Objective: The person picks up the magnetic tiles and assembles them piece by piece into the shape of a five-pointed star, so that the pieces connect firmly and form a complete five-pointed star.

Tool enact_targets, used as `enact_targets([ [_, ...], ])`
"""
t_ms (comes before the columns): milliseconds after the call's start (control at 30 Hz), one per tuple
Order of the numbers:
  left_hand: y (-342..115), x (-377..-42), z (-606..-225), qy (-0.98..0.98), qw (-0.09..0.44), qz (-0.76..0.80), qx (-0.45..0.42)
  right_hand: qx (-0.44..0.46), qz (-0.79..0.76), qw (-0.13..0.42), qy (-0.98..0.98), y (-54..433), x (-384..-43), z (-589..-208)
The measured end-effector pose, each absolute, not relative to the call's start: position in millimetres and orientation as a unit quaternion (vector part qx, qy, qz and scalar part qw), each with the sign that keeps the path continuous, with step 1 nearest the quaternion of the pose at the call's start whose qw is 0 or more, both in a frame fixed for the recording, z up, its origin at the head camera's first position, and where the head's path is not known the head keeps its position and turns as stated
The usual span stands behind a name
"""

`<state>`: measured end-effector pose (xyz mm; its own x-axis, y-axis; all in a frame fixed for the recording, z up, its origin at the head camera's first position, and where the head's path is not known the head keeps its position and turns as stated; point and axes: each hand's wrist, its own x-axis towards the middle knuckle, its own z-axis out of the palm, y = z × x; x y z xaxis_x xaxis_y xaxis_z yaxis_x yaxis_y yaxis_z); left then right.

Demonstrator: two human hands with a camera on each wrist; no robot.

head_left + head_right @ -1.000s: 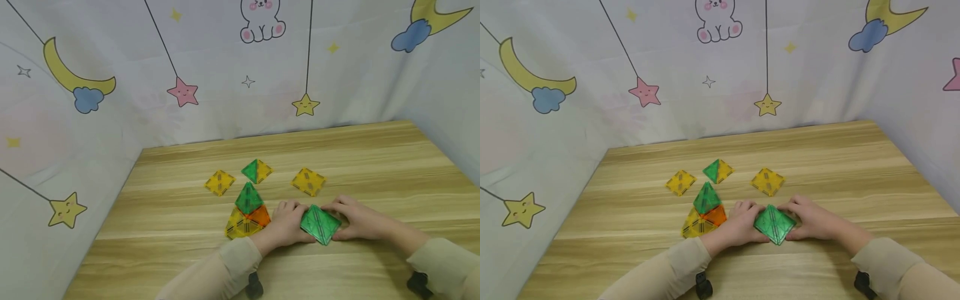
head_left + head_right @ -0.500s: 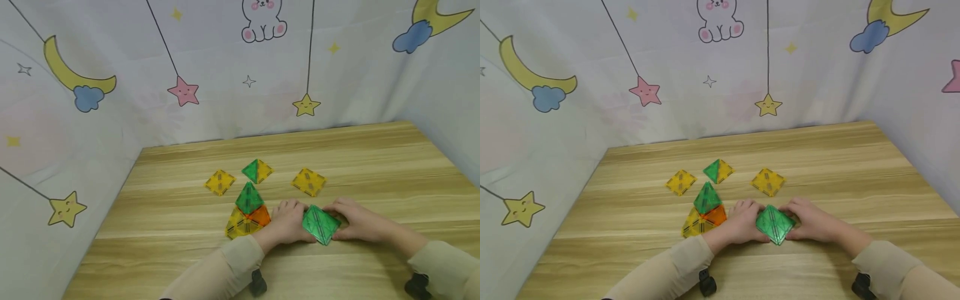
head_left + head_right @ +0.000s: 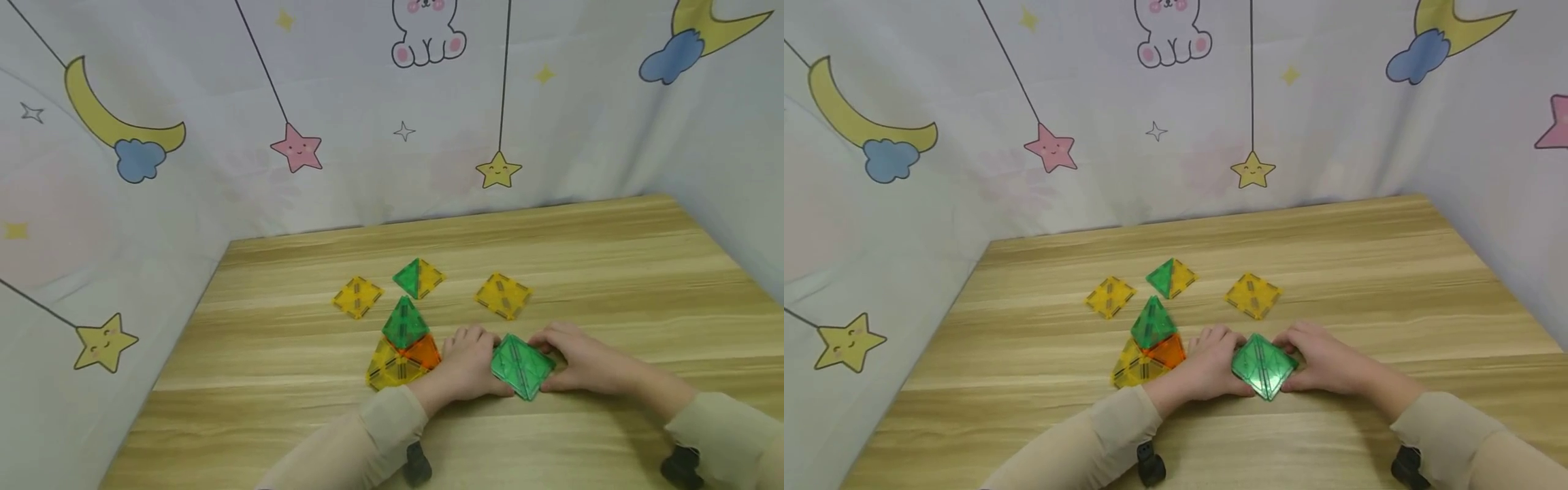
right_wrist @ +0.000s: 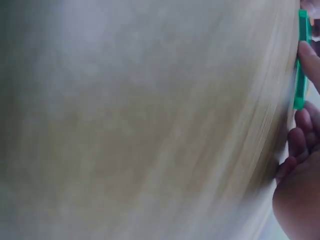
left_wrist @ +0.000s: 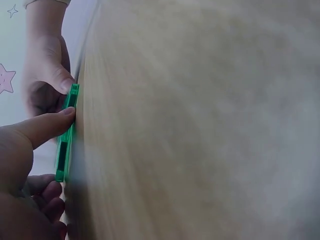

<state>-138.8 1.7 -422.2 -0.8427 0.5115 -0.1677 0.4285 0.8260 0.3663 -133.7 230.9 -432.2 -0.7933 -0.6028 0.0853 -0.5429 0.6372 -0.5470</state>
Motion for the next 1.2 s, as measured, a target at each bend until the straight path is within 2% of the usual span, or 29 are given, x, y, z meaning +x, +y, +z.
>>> enact_targets([
  [267,-2.7,-139.8,-421.9,0.934,0.135,0.207,0.26,-0.321,-0.331,0.038,0.886,227.5,-133.3,-436.0],
  [467,-7.1,-141.6,-419.3,0.913,0.164,0.264,0.265,-0.314,-0.333,0.05,0.888,224.4,-134.9,-434.5],
  [633,-12.0,-142.8,-419.5,0.894,0.188,0.314,0.257,-0.287,-0.371,0.102,0.877,222.0,-135.8,-429.0],
  [833,-20.1,-144.2,-415.4,0.841,0.243,0.445,0.19,-0.225,-0.456,0.178,0.843,217.9,-139.3,-425.1],
  [1200,-45.6,-154.7,-395.8,0.805,0.262,0.508,0.16,-0.209,-0.56,0.205,0.775,197.7,-151.4,-418.2],
])
